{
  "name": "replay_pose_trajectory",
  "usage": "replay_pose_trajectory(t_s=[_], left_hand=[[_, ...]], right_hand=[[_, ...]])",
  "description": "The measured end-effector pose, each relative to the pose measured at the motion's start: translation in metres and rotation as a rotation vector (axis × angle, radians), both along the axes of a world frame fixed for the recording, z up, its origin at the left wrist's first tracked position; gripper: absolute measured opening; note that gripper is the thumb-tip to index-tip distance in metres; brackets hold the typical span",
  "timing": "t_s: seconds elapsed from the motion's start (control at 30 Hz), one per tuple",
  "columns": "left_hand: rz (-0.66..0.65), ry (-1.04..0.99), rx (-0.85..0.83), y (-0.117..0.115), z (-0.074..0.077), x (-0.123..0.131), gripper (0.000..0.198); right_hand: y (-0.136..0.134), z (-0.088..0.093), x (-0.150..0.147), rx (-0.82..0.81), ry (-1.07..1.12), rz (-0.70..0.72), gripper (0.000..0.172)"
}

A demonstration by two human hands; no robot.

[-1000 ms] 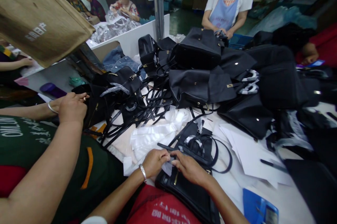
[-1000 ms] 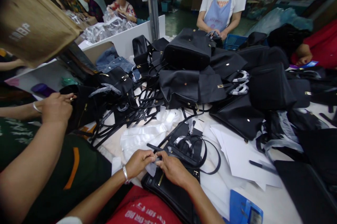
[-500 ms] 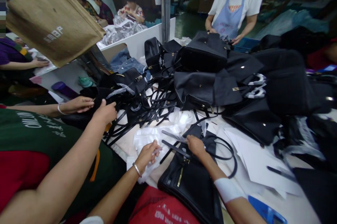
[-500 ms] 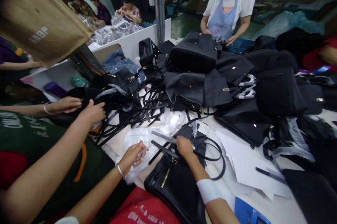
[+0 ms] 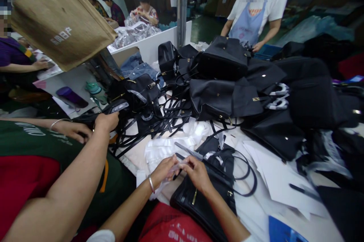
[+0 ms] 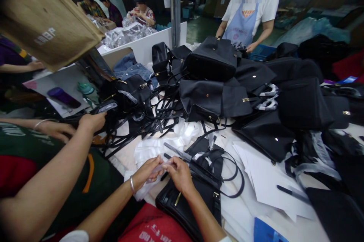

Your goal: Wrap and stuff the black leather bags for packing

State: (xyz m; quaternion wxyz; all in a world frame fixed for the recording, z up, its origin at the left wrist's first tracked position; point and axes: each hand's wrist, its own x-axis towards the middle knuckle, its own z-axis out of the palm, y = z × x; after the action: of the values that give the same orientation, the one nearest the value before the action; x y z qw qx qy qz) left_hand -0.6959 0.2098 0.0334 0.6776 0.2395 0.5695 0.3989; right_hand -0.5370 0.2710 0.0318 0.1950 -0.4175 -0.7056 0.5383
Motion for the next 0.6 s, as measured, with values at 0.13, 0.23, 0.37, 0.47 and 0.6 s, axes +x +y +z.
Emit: replay_pose_trajectory(t_s=[0.13,0.23,0.37,0.47,0.6], left_hand=[[-0.021,0.144,0.177,-0.009,0.002,-0.003,0.035],[-0.054,0.189,0.241,-0.013,0.001,-0.002,0.025],[-0.019,0.138,0.206,-0.014,-0.003,0.000,0.015],[-0.003,0.044,0.173,-0.016,-0.007,-0.001,0.015],[0.002,-0.092,0.119,-0.021,-0.011,-0.004,0.021]], right_hand=[[-0.006,-0.006,0.001,-0.006,-0.055,-0.068,0.027],[-0.007,-0.005,0.000,0.046,-0.110,-0.048,0.031],[-0.008,-0.003,-0.004,0.113,-0.171,-0.011,0.033],[-0.007,-0.007,-0.006,0.114,-0.193,0.027,0.033],[-0.002,-0.012,-0.005,0.081,-0.195,0.096,0.034]])
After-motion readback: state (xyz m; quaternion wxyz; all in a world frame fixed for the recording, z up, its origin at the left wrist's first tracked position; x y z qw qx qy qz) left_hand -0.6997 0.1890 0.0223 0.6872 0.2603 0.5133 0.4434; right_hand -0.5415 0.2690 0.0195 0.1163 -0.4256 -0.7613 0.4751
